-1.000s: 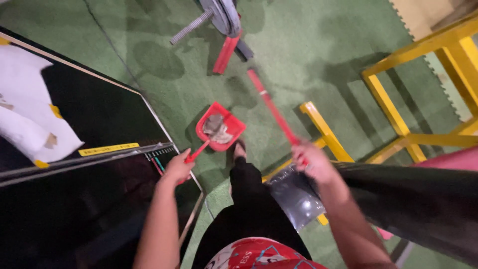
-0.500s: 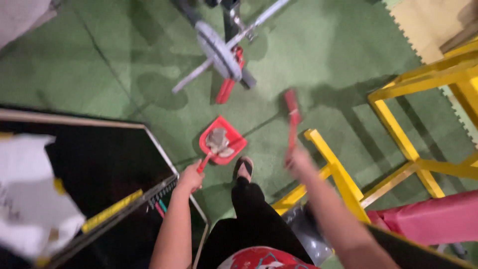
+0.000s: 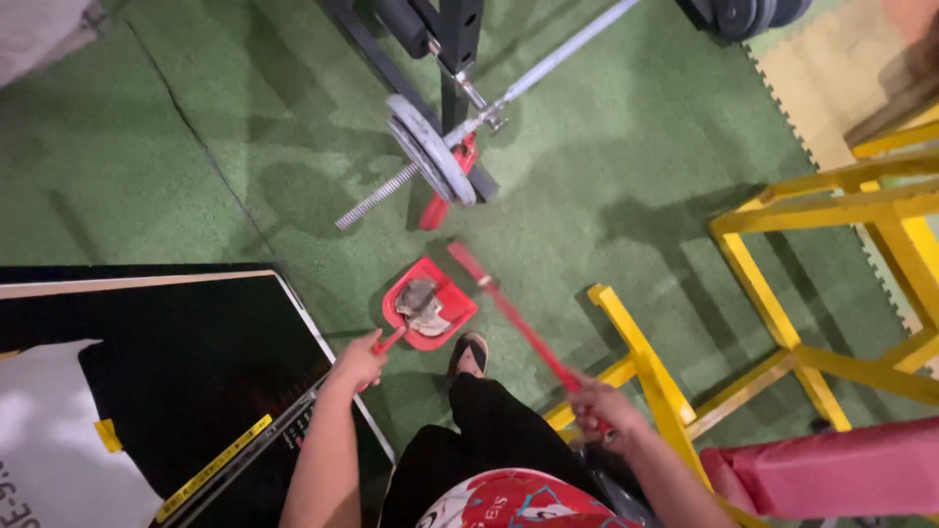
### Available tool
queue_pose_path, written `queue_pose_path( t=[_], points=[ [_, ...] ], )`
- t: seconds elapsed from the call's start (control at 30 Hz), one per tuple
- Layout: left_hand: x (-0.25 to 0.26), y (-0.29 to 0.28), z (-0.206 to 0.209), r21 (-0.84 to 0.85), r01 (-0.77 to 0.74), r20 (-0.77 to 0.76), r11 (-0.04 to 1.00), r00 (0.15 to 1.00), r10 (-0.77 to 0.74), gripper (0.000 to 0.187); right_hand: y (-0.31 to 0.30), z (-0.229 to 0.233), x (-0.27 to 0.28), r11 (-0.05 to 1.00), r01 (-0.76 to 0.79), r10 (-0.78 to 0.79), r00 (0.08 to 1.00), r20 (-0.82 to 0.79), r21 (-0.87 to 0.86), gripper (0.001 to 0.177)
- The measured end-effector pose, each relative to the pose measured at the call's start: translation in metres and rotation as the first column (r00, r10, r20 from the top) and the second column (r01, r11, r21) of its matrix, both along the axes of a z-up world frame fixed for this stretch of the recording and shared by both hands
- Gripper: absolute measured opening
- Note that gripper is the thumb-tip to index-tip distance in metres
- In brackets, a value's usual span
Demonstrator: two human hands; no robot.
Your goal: Sweeping the floor with a broom and dustpan in a gym.
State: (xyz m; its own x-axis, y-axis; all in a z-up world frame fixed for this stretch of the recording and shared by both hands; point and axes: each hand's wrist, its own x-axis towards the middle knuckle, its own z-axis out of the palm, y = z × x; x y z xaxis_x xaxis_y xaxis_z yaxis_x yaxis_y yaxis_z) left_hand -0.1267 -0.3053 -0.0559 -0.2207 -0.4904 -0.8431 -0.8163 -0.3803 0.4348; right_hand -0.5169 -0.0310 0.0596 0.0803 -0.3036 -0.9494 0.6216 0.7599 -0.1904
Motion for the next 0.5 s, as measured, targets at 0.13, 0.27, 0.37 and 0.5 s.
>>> queue_pose_path(
  t=[0.13, 0.27, 0.37, 0.5],
  points=[
    [0.026, -0.004, 0.013, 0.038, -0.088, -0.027, 0.995, 0.996, 0.089, 0.075, -0.036, -0.033, -0.053, 0.985, 0.171, -0.164, 0.976, -0.146, 0.034, 0.079],
    [0.029, -0.016, 0.034, 0.012, 0.003, 0.042, 1.0, 0.999, -0.003, 0.074, -0.101, -0.071, -0.102, 0.966, 0.239, -0.259, 0.916, -0.306, -0.103, 0.022],
    [0.024, -0.019, 0.022, -0.013, -0.003, 0.05, 1.0, 0.999, 0.003, 0.073, -0.127, -0.119, -0.113, 0.944, 0.32, -0.329, 0.883, -0.335, -0.083, 0.003],
    [0.001, -0.023, 0.035, -0.035, -0.004, 0.125, 0.999, 0.992, 0.008, 0.072, -0.106, -0.207, -0.049, 0.988, -0.134, 0.151, 0.849, -0.507, 0.07, 0.015]
  ],
)
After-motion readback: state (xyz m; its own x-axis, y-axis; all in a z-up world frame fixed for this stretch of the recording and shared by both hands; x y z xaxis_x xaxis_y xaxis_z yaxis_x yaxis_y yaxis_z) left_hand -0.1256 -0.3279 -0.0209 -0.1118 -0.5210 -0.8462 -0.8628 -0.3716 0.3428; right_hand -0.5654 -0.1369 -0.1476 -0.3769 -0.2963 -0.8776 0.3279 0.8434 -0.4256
